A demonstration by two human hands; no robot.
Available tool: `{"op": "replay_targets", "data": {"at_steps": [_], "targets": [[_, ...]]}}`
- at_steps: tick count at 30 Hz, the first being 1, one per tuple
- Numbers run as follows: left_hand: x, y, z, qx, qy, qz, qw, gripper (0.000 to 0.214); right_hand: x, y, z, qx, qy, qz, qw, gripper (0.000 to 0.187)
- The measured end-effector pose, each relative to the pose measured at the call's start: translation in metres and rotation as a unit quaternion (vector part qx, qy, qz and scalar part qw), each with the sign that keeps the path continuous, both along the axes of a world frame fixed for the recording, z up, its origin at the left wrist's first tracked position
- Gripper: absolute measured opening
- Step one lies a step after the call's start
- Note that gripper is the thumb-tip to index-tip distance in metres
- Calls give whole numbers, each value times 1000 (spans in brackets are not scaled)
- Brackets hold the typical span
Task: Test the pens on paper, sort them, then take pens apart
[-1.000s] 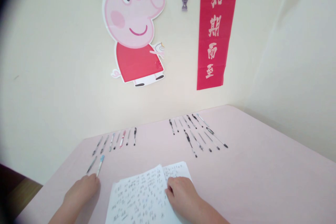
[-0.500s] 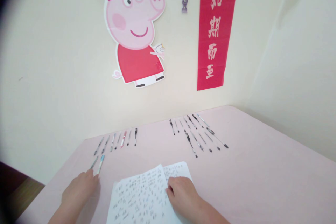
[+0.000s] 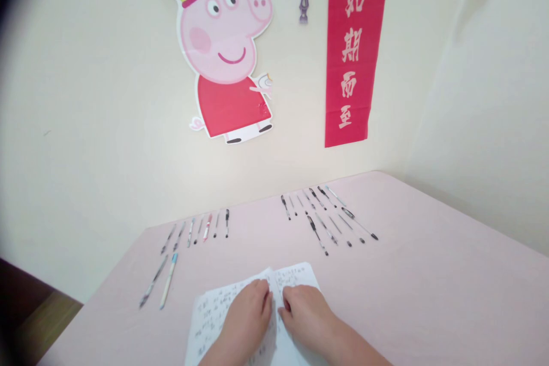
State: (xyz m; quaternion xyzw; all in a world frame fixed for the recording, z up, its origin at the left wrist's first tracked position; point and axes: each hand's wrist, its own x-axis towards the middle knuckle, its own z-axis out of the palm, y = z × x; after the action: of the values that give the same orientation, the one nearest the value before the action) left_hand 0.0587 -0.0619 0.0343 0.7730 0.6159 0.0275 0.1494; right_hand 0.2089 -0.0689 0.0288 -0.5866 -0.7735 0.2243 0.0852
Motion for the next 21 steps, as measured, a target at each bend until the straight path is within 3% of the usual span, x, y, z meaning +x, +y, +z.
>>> {"op": "replay_targets", "data": {"at_steps": [4,11,16,21], "targets": [[12,-5,-1,-31,6,-20,999,31,10,30,12,31,-27,-5,999,17],[56,-15,25,-115,28,-70,990,34,12,131,17,100,-107,-119,982,23],[68,-13,2,-83,-35,-96,991,33,-1,183,16,87,-136,-158,974,25],[62,-14,-18,-40,-90,-92,991,28,-12,206,10,59,-157,-170,971,25]]}}
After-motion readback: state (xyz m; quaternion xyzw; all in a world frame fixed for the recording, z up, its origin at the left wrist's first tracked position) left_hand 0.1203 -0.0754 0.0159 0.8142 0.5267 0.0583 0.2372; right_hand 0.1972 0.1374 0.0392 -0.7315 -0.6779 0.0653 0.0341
